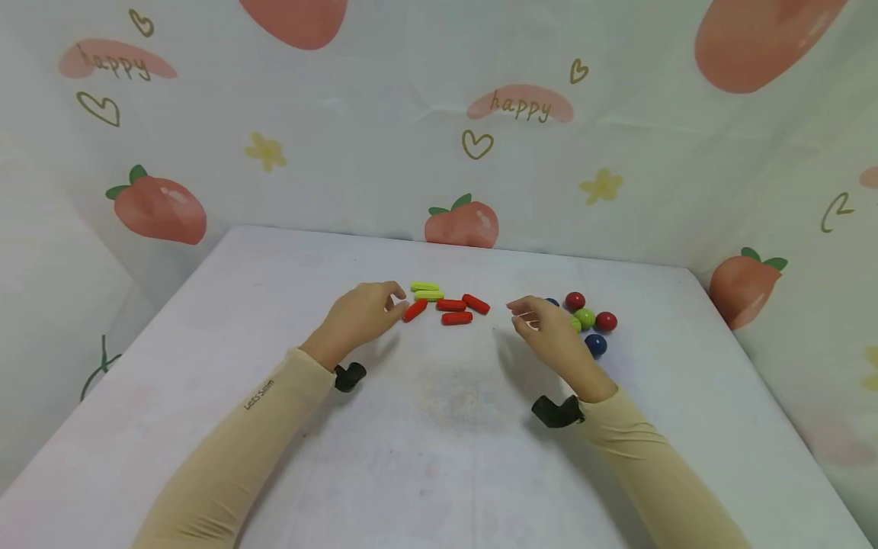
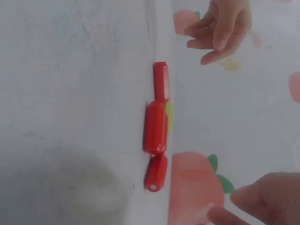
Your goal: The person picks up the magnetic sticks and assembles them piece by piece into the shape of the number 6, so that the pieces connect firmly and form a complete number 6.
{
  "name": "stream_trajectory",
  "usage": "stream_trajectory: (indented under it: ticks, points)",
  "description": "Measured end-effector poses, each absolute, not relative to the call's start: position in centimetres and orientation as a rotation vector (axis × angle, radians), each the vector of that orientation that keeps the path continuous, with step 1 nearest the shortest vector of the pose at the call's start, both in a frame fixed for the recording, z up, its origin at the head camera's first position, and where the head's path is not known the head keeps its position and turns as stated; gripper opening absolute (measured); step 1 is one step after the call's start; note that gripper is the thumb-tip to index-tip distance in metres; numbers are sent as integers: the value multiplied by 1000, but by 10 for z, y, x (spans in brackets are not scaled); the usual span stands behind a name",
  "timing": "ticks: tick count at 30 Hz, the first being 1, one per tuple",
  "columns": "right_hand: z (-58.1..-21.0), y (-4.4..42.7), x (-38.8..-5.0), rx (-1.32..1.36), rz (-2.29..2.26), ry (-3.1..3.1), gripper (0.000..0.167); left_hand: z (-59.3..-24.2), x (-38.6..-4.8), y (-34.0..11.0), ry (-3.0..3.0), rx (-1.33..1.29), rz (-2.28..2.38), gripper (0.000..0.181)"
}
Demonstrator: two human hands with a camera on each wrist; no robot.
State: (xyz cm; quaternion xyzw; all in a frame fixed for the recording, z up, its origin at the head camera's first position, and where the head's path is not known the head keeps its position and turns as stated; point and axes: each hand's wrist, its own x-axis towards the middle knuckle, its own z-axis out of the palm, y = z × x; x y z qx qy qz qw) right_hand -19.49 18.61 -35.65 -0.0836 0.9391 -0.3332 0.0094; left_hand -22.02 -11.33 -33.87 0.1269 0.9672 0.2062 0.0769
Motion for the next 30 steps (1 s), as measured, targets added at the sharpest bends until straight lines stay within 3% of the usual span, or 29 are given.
stream_trajectory:
  ticks: [9,16,30]
  points:
    - [-355,204,-192,-307,-1343,3007,25,-343,-223,-116,2860,348,879,30]
    - [-355,222,-194,-359,-1485,2994,30,-357,-235,-121,2742,288,1158,38]
    - [-364,253,-200,-257,-1486,2972,37,-371,-246,-127,2495,72,1411,42]
